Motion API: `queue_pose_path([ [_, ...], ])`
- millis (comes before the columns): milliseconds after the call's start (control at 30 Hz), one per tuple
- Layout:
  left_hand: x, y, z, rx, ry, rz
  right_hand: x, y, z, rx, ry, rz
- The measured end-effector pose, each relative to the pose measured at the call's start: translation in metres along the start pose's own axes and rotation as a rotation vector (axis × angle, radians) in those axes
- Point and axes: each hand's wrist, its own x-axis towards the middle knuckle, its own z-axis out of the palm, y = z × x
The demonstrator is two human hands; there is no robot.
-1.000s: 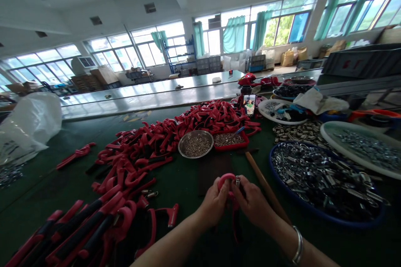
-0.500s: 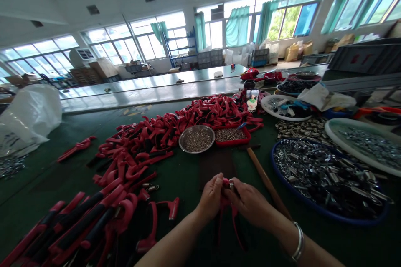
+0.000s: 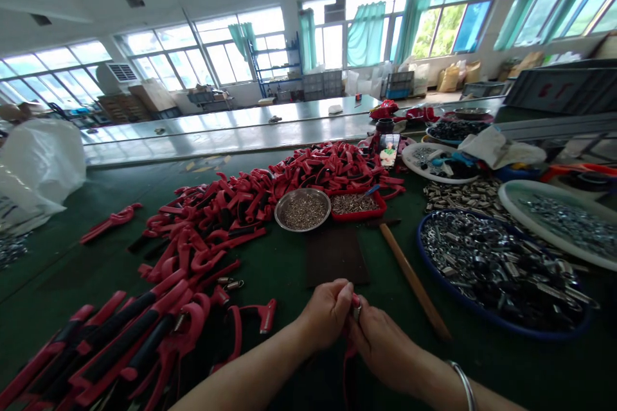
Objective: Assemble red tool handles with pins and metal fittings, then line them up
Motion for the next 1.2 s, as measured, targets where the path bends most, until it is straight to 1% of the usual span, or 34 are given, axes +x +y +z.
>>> queue_pose_path([
  [100,0.003,-0.001,-0.003,0.120,0.007,0.026,0.005,0.004,0.004,0.083,0.057,0.003],
  [167,0.012,0.004,-0.006,0.214,0.042,0.024,0.016,0.011,0.004,0.217,0.068,-0.029],
  [233,0.022,0.011,-0.011,0.337,0.091,-0.005,0.032,0.020,0.000,0.441,0.027,-0.003],
  [300,0.030,0.019,-0.015,0.487,0.132,-0.013,0.048,0.028,-0.008,0.698,0.009,0.113],
  [367,0.036,0.024,-0.017,0.645,0.153,0.014,0.061,0.033,-0.015,0.938,0.065,0.213],
  [433,0.040,0.024,-0.016,0.773,0.179,0.033,0.072,0.035,-0.021,1.144,0.125,0.243],
  [467,0.042,0.023,-0.015,0.817,0.194,0.027,0.076,0.036,-0.022,1.229,0.129,0.248],
  [533,0.047,0.019,-0.013,0.868,0.206,0.016,0.081,0.037,-0.022,1.346,0.074,0.244],
  [600,0.053,0.014,-0.013,0.900,0.181,0.021,0.084,0.038,-0.019,1.376,-0.023,0.225],
  [667,0.059,0.010,-0.016,0.930,0.154,0.036,0.087,0.041,-0.019,1.324,-0.105,0.170],
  [733,0.065,0.007,-0.021,0.951,0.149,0.061,0.091,0.044,-0.024,1.155,-0.134,0.107],
  [767,0.068,0.005,-0.025,0.957,0.150,0.076,0.095,0.045,-0.030,0.993,-0.137,0.088],
  [800,0.071,0.004,-0.029,0.961,0.151,0.091,0.100,0.047,-0.038,0.758,-0.121,0.085],
  [867,0.078,0.003,-0.037,0.975,0.142,0.107,0.116,0.052,-0.060,0.195,-0.041,0.131],
  [900,0.082,0.003,-0.041,0.985,0.130,0.110,0.127,0.054,-0.073,-0.113,0.056,0.161],
  [933,0.085,0.002,-0.043,0.996,0.111,0.118,0.139,0.058,-0.085,-0.219,0.146,0.196],
  [1000,0.092,0.002,-0.045,1.018,0.051,0.155,0.166,0.064,-0.106,-0.328,0.253,0.242],
  [1033,0.094,0.001,-0.045,1.026,0.018,0.178,0.179,0.068,-0.114,-0.367,0.267,0.266],
  [1100,0.095,-0.002,-0.042,1.034,-0.033,0.218,0.204,0.073,-0.123,-0.426,0.251,0.320],
  [1200,0.092,-0.007,-0.041,1.014,-0.080,0.254,0.230,0.076,-0.123,-0.464,0.204,0.368],
])
